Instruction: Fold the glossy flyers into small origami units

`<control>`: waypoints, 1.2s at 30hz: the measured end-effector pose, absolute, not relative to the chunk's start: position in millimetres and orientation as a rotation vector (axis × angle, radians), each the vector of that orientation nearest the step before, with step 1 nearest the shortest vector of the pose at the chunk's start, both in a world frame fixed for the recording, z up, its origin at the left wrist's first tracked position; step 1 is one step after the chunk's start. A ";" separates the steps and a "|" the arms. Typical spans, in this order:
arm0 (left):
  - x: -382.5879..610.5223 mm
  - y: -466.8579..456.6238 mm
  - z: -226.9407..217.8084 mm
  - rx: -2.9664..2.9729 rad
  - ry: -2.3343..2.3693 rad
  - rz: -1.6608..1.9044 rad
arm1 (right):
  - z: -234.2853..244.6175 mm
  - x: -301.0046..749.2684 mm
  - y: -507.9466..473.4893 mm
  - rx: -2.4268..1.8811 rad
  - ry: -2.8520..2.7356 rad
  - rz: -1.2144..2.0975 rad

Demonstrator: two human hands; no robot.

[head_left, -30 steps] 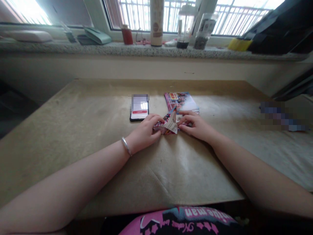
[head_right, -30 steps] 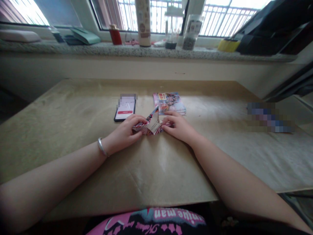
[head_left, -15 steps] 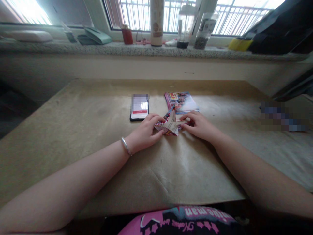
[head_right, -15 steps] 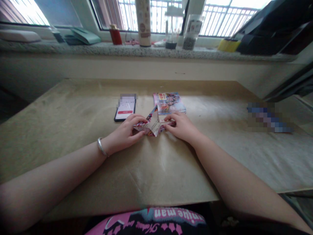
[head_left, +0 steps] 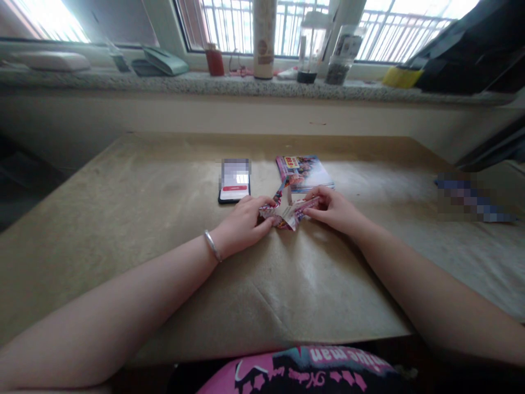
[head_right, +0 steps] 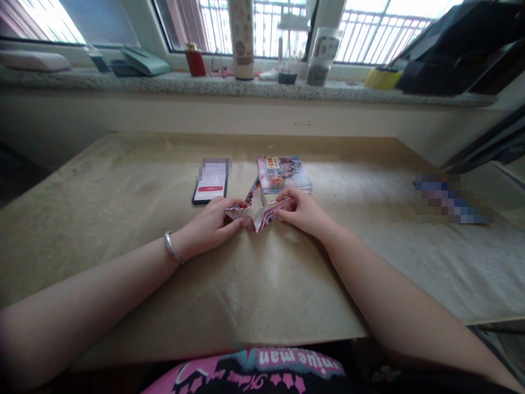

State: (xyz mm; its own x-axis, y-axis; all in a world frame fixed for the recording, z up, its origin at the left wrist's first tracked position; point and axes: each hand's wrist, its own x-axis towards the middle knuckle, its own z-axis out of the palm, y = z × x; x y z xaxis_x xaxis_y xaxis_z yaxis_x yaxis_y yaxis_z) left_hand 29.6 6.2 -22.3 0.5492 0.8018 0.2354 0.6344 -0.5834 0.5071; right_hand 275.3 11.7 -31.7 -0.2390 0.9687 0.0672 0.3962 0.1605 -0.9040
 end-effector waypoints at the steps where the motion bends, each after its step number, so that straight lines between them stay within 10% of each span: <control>1: 29.7 6.3 -22.1 2.414 1.171 0.645 | -31.1 274.1 11.2 -1.299 -1.728 1.074; 36: 30.4 15.2 -28.7 1.739 0.883 0.903 | -37.4 262.1 10.8 -1.099 -1.706 1.059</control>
